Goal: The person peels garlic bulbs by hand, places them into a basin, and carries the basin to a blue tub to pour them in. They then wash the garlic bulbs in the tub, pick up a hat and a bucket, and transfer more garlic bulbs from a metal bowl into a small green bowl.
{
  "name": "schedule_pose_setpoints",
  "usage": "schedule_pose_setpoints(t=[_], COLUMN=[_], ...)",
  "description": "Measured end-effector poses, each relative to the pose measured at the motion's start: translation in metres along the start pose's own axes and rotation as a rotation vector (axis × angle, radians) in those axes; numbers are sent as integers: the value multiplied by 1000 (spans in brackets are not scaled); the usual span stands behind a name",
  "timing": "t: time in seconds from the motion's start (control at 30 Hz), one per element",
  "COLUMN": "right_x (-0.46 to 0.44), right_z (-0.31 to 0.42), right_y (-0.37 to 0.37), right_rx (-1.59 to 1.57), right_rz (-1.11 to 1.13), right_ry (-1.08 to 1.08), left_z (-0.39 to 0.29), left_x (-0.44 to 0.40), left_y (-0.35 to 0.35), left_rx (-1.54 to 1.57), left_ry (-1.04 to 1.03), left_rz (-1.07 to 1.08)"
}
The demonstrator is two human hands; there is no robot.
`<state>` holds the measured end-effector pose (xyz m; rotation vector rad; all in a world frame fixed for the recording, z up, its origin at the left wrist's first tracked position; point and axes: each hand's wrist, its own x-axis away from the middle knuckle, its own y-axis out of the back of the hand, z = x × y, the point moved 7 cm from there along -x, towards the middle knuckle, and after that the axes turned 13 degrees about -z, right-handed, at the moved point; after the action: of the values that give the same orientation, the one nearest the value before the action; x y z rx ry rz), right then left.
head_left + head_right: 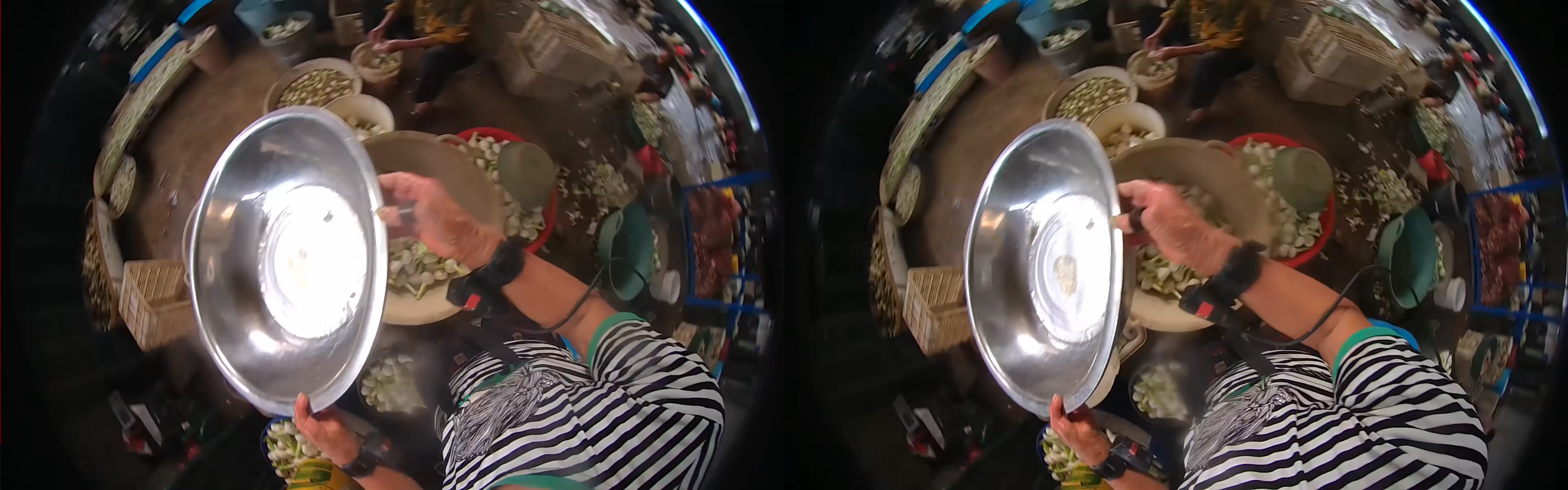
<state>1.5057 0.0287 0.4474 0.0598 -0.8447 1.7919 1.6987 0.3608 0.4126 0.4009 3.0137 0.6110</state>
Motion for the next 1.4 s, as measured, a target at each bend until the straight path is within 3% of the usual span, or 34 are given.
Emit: schedule_pose_setpoints(t=[0.07, 0.1, 0.13, 0.2, 0.23, 0.33, 0.37, 0.47, 0.5, 0.53, 0.6, 0.67, 0.7, 0.73, 0.77, 0.8, 0.9, 0.97, 1.0, 1.1, 1.13, 1.17, 1.27, 1.33, 1.4], right_x=[11, 22, 32, 49, 55, 92, 99, 148, 164, 182, 218, 256, 285, 303, 321, 318, 362, 382, 391, 420, 427, 434, 450, 444, 435], right_z=[2, 7, 11, 22, 33, 72, 68, 102, 113, 124, 126, 139, 125, 128, 135, 108, 124, 127, 125, 125, 132, 151, 168, 196, 209], right_y=[30, 47, 64, 105, 123, 187, 217, 311, 345, 379, 443, 499, 555, 574, 586, 613, 630, 651, 663, 696, 704, 717, 739, 749, 771], right_rx=[36, 3, -31, -145, -203, -190, -203, -258, -263, -264, -341, -302, -560, -540, -425, -563, -537, -535, -539, -519, -503, -526, -442, -409, -427], right_rz=[20, -22, -45, -68, -65, -141, -136, -200, -238, -280, -347, -555, -535, -630, -831, -771, -965, -1077, -1147, -1285, -1316, -1354, -1442, -1470, -1474], right_ry=[141, 153, 154, 202, 221, 227, 180, 181, 238, 293, 298, 337, 506, 502, 432, 445, 490, 529, 535, 558, 562, 577, 587, 603, 574], left_z=[-28, -42, -60, -73, -97, -87, -98, -118, -122, -126, -118, -121, -117, -105, -102, -97, -128, -116, -115, -47, -25, -28, -21, -34, -44], left_x=[16, 36, 41, 66, 87, 117, 139, 208, 232, 255, 300, 337, 368, 385, 396, 407, 475, 509, 537, 565, 584, 609, 655, 682, 697], left_y=[-8, -9, -17, -31, -46, -73, -91, -142, -163, -186, -255, -309, -351, -378, -399, -413, -445, -473, -472, -521, -534, -557, -585, -601, -622], left_rx=[-459, -278, -654, -33, -577, 60, -350, -142, -12, -9, 426, 202, 180, 141, 74, 2, -91, -209, -312, -501, -442, -351, -268, -346, -360], left_ry=[-536, -886, -726, -364, -884, -262, -714, -708, -772, -509, 439, 259, 294, 340, 99, -144, -252, 157, 658, 639, 871, 646, 716, 1000, 976], left_rz=[53, -106, 132, 112, 94, 226, 103, 509, 509, 705, 545, 830, 904, 957, 1042, 1114, 1213, 1274, 1221, 1413, 1361, 1427, 1442, 1333, 1288])
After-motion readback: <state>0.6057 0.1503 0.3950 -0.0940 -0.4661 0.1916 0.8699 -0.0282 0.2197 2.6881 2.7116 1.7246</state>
